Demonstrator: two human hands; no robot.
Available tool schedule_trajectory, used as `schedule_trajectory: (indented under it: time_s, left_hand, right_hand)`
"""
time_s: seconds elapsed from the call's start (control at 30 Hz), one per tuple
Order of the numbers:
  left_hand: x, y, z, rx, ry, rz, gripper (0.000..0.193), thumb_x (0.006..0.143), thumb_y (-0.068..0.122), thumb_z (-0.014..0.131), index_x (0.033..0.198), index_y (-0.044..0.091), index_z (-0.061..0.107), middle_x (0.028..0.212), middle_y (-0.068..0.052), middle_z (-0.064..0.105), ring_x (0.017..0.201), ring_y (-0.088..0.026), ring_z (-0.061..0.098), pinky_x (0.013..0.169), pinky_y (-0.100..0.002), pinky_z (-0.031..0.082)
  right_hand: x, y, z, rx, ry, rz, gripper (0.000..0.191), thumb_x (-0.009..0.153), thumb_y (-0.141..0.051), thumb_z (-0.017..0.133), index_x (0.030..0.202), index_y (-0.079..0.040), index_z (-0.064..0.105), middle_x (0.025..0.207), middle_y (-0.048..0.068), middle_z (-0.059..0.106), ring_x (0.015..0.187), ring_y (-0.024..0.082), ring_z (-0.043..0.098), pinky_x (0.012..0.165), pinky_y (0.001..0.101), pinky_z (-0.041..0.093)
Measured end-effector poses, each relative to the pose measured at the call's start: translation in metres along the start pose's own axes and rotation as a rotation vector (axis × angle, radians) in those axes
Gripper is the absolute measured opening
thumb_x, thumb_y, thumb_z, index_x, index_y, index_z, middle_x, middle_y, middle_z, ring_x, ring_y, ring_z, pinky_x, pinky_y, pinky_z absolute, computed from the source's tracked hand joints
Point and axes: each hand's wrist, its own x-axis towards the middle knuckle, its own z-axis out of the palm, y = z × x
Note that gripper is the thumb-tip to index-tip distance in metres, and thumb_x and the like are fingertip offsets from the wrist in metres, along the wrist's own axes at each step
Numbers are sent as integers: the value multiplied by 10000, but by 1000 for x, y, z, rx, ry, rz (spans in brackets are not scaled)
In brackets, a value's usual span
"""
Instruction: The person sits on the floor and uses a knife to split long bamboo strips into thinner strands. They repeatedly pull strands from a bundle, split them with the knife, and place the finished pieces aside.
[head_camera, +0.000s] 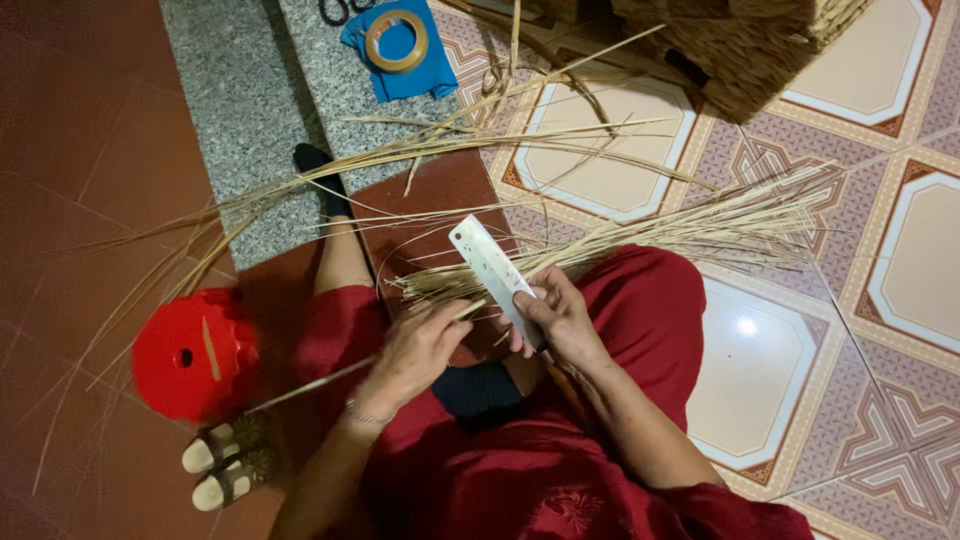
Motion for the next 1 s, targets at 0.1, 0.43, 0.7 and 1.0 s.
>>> schedule_trajectory:
  time_s: [0.1,0.43,0.7,1.0]
  left_hand:
    - [10,8,12,-222,25,-107,163,938,95,712,1065,-4,734,939,-171,762,800,-306,757,692,-371,582]
    - [12,23,3,-121,80,61,155,907,29,710,1047,-31,737,910,-175,757,758,-302,735,669,-382,572]
    - [6,25,-8,-110,83,57,153,897,13,708,1040,-30,740,838,-162,740,716,-287,712,651,-377,553]
    - [-13,10,-7,-65,70,1,182,880,25,722,1056,3,762,845,-154,749,712,-275,707,668,-385,556]
  right_hand:
    - [-1,-6,0,-5,7,22,176,1008,-90,583,1113,-28,456,814,197,723,494,197,651,381,280,501]
    - [2,-17,-15,9,-56,39,194,985,-48,605,1108,-16,458,766,209,716,442,199,627,348,282,479]
    - [4,-28,-22,-1,-34,-7,181,976,-37,595,1100,-14,464,777,219,719,437,192,609,354,278,473]
    - [4,-33,-36,28,31,-18,172,968,-36,589,1110,-35,491,757,194,704,433,190,595,335,275,446]
